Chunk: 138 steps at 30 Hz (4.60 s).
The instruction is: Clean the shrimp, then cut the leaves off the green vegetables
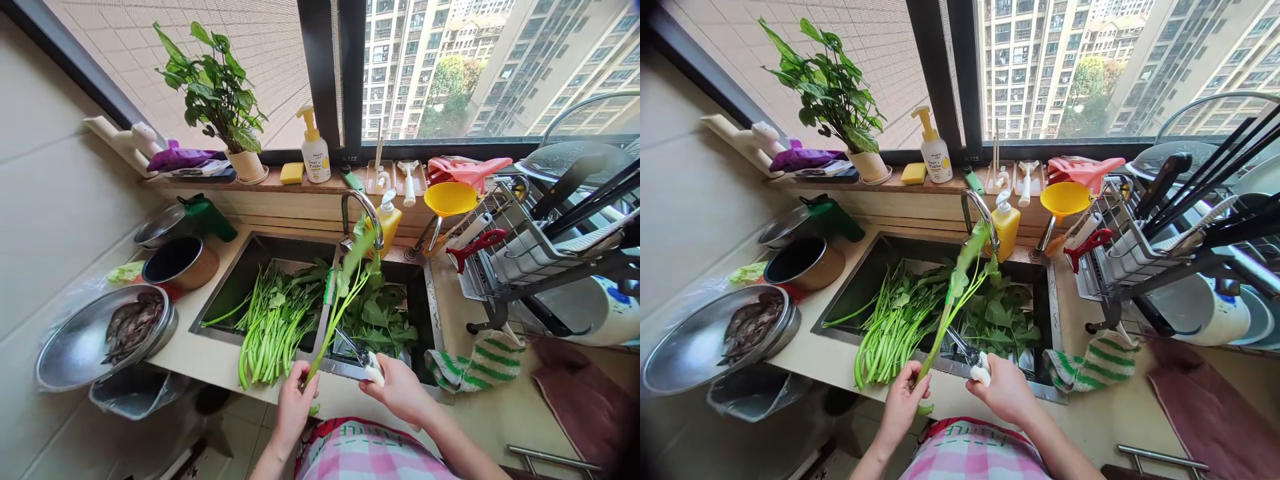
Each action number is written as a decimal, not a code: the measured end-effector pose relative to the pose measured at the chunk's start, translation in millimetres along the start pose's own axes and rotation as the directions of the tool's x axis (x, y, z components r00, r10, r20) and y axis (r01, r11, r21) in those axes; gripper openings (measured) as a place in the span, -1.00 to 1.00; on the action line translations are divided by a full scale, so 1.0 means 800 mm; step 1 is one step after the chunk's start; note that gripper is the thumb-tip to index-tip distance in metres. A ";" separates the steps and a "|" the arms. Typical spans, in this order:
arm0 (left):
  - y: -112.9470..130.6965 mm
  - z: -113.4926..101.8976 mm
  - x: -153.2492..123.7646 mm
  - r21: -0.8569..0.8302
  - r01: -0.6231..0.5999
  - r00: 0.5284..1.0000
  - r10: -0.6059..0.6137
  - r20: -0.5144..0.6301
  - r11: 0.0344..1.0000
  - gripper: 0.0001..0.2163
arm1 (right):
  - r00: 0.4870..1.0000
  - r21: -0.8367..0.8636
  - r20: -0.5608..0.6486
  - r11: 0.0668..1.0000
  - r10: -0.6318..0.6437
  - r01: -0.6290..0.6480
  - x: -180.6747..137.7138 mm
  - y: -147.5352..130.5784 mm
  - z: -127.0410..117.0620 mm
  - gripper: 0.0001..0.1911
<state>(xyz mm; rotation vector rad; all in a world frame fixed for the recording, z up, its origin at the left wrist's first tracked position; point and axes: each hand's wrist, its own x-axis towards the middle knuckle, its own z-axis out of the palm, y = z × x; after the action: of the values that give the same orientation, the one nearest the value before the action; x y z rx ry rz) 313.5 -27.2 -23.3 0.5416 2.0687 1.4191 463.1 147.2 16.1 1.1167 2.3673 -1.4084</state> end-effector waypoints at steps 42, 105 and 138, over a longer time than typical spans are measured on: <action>-0.008 -0.023 -0.008 -0.244 0.307 0.944 -0.261 0.204 0.920 -0.68 | 0.864 0.754 0.487 0.560 -0.126 -0.343 0.028 0.040 0.029 -0.65; -0.021 -0.048 -0.008 -0.168 0.358 0.921 -0.318 0.226 0.918 -0.62 | 0.931 0.781 0.345 0.586 -0.116 -0.217 0.009 0.064 0.021 -0.60; 0.010 -0.265 0.262 -0.085 0.416 0.905 -0.422 -0.061 0.905 -0.91 | 0.920 0.818 0.259 0.440 0.293 -0.370 -0.016 0.019 0.131 -0.55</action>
<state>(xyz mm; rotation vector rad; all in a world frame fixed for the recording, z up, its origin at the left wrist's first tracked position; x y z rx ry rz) 16.3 -45.2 -4.3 0.0018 2.0289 1.2614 459.6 59.5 -44.4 1.5455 1.1359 -2.4597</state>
